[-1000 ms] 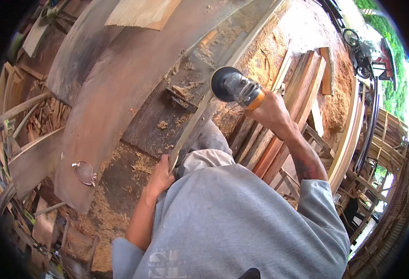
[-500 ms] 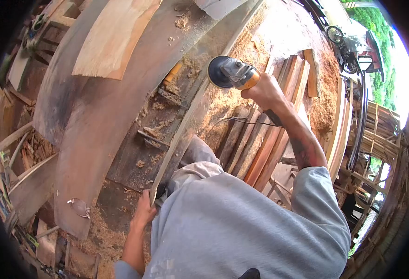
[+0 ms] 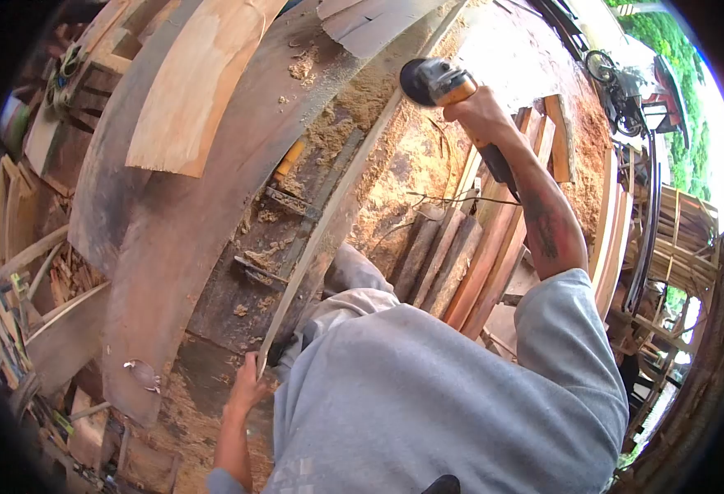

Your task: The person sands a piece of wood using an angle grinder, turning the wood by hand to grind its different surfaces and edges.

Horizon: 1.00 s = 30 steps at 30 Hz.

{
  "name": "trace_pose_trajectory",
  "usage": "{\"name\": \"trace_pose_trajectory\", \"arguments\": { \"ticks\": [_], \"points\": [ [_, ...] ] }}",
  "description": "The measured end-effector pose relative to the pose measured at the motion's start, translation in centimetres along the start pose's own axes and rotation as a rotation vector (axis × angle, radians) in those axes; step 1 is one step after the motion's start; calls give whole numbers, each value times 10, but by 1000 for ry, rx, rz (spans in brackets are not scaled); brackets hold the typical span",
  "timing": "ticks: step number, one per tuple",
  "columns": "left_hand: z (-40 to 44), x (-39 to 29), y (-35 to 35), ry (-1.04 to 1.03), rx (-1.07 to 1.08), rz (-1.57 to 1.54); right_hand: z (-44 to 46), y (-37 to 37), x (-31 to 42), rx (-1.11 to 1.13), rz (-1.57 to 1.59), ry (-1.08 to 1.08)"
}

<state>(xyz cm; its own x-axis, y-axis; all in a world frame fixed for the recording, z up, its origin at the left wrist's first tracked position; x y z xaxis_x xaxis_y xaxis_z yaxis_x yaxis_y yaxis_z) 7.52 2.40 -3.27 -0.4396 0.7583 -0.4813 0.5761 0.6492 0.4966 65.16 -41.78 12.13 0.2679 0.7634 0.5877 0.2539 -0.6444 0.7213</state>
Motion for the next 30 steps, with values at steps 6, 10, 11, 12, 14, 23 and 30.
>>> {"name": "trace_pose_trajectory", "arguments": {
  "ticks": [6,10,11,12,14,23,30],
  "points": [
    [-23,-13,24,-31,61,-103,-98,22,-49,-206,125,-44],
    [-44,-58,61,-206,201,-91,-205,4,-91,-311,233,-95],
    [-45,-64,69,-220,195,-76,-235,-3,-90,-330,247,-146],
    [-49,-75,77,-232,233,-87,-263,-12,-93,-349,259,-200],
    [-58,-83,83,-235,301,-145,-312,-32,-110,-382,287,-207],
    [-139,-151,106,-433,623,-849,-482,-110,-140,-519,471,-235],
    [-204,-249,155,-614,804,-1178,-558,-120,-130,-645,567,-189]
  ]
}}
Point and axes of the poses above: each hand's wrist, its own z-axis towards the middle knuckle, its own y-axis out of the back of the hand, x = y × z, the point moved 6 cm from there along z, towards the middle knuckle, and after that the axes turned 15 degrees about z, right-handed, at the moved point
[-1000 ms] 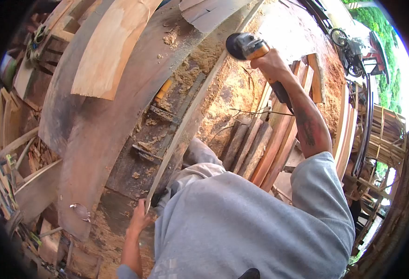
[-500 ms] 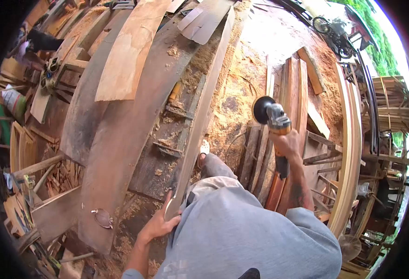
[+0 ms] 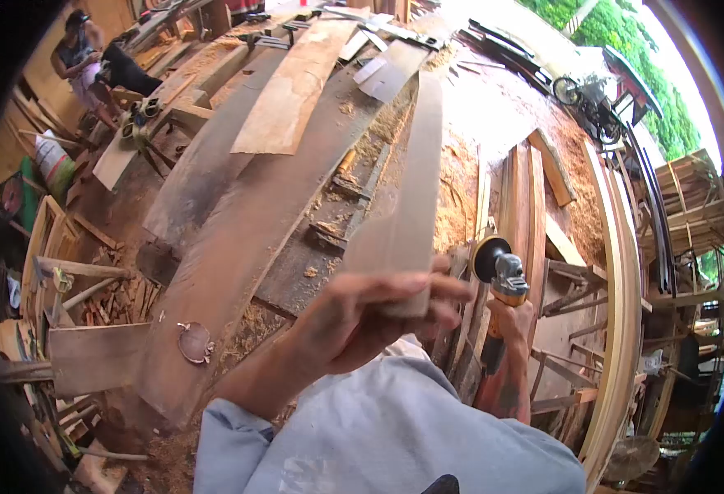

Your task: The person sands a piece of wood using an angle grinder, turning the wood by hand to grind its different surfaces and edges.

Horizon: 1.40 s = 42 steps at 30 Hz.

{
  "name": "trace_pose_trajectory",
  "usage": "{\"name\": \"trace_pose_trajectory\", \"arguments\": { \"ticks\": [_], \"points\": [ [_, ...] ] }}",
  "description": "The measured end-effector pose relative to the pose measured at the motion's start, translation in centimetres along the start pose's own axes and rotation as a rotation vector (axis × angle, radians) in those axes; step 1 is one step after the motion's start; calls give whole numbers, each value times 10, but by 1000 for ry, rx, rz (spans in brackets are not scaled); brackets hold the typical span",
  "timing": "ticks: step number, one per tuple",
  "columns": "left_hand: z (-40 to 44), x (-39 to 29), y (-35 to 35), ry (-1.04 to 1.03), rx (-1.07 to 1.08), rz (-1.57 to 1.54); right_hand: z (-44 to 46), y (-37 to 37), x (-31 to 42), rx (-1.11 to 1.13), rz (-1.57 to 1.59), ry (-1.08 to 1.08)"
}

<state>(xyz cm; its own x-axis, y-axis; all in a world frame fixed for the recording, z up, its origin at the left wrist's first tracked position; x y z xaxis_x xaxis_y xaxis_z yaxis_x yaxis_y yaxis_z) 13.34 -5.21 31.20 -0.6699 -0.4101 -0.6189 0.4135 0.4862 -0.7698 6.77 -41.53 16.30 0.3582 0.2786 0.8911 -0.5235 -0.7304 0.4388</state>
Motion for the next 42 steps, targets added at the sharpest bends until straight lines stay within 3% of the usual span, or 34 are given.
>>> {"name": "trace_pose_trajectory", "arguments": {
  "ticks": [15,26,31,34,39,42],
  "points": [
    [20,-43,-38,-120,83,7,-37,35,-15,-71,156,12],
    [25,-70,-48,-140,83,80,-11,18,20,-24,116,-102],
    [26,-73,-49,-185,109,178,2,12,26,-12,22,-40],
    [26,-75,-47,-157,109,136,4,9,33,-3,22,-3],
    [4,-41,-4,91,68,223,9,5,29,34,39,-14],
    [-25,29,79,297,-215,398,12,3,4,46,59,43]
  ]
}}
Point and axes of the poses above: each hand's wrist, its own z-axis towards the middle knuckle, its own y-axis out of the back of the hand, x = y × z, the point moved 6 cm from there along z, towards the middle knuckle, and after that the axes turned 15 degrees about z, right-handed, at the moved point
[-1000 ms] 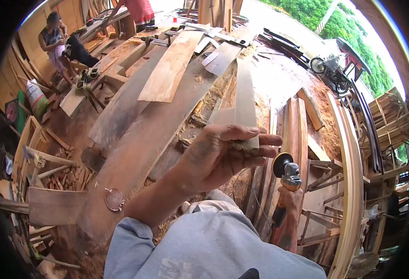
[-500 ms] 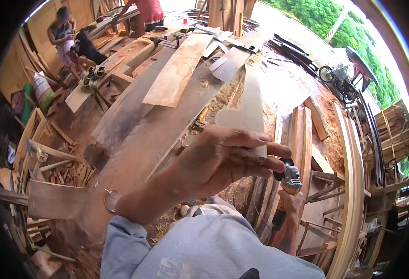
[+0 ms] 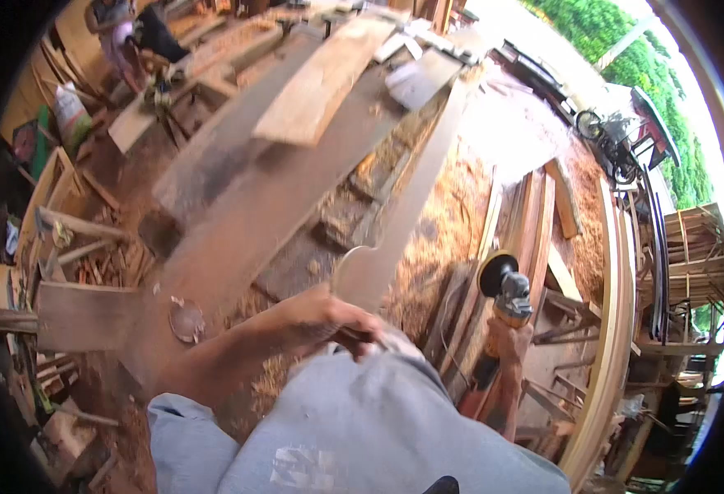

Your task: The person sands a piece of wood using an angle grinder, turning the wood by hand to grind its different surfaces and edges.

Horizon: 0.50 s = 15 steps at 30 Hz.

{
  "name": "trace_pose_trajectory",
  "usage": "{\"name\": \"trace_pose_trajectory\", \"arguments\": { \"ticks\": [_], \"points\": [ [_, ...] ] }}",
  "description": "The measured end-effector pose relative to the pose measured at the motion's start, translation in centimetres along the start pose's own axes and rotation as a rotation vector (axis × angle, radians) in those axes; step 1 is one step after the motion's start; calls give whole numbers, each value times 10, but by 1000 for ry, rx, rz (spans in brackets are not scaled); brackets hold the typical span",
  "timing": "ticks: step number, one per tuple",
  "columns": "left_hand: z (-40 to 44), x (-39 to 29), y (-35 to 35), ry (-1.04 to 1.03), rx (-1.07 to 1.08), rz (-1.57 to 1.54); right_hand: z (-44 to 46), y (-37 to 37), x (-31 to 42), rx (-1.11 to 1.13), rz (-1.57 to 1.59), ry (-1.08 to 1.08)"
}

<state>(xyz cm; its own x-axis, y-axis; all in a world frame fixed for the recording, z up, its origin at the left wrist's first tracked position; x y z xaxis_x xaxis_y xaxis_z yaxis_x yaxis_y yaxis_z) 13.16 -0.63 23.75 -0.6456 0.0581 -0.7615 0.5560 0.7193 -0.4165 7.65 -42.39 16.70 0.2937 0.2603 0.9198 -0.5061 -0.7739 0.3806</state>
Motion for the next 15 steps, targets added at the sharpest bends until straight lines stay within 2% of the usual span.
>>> {"name": "trace_pose_trajectory", "arguments": {
  "ticks": [1,3,5,6,8,13,15],
  "points": [
    [6,40,17,82,-88,47,-2,-5,-3,59,2,-7],
    [30,120,58,168,-313,378,-11,-20,1,117,-54,-59],
    [60,193,94,87,-601,659,-19,-41,4,207,-102,-91],
    [71,219,100,97,-596,634,-23,-54,6,276,-115,-97],
    [81,235,108,28,-760,848,-31,-81,18,390,-122,-135],
    [81,228,81,175,-753,820,-31,-145,30,604,-197,-101],
    [82,224,74,200,-721,798,-25,-165,20,711,-362,-146]
  ]
}}
Point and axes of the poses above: each hand's wrist, its own z-axis towards the middle knuckle, its own y-axis out of the back of the hand, x = y × z, the point moved 6 cm from there along z, towards the middle knuckle, and after that the axes turned 15 degrees about z, right-handed, at the moved point
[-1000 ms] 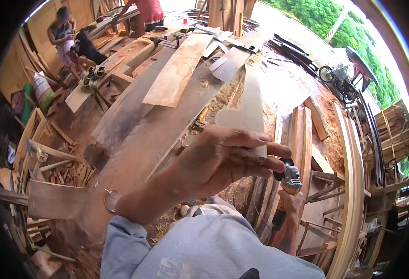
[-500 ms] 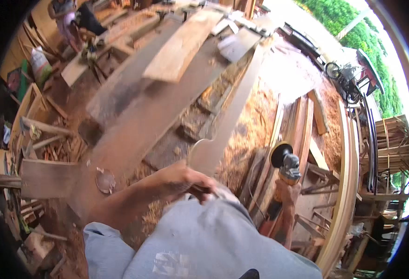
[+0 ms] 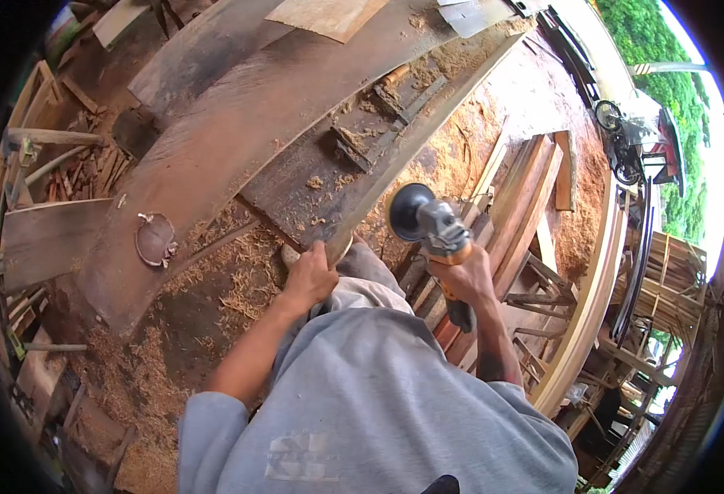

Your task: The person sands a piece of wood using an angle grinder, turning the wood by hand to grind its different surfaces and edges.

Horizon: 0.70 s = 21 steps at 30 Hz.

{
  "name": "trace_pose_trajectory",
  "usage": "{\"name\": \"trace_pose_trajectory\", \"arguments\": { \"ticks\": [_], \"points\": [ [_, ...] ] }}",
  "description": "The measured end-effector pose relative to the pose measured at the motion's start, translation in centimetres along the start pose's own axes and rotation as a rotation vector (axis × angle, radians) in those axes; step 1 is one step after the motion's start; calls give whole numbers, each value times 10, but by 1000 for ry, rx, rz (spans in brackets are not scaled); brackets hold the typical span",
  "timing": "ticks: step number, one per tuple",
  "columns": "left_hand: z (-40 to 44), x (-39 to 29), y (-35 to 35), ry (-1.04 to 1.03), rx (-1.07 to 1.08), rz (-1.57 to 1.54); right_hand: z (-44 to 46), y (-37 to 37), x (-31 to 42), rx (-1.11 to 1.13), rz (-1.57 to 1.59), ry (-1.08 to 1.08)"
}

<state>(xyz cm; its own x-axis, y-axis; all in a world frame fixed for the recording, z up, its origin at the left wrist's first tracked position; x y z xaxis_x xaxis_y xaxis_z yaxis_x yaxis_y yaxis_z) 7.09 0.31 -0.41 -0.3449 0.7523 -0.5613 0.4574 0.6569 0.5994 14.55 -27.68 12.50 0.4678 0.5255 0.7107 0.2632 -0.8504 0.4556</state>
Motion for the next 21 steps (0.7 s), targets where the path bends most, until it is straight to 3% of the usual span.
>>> {"name": "trace_pose_trajectory", "arguments": {
  "ticks": [2,4,7,21],
  "points": [
    [-6,-7,0,-61,18,-44,7,-9,15,20,-19,29],
    [-4,-8,-7,10,22,14,12,-11,25,88,-36,-73],
    [-8,-12,-10,34,40,-40,23,-5,35,106,-104,-41],
    [-11,-28,-27,51,130,-121,127,75,68,57,-284,20]
  ]
}}
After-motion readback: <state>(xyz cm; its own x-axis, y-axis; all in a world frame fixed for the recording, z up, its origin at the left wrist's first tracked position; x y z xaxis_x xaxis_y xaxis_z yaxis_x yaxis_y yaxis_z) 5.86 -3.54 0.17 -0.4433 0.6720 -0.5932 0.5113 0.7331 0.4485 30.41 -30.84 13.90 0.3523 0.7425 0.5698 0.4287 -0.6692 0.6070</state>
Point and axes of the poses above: each hand's wrist, its own z-axis towards the middle knuckle, its own y-axis out of the back of the hand, x = y × z, the point moved 6 cm from there along z, towards the middle knuckle, and after that the axes turned 15 degrees about z, right-handed, at the moved point
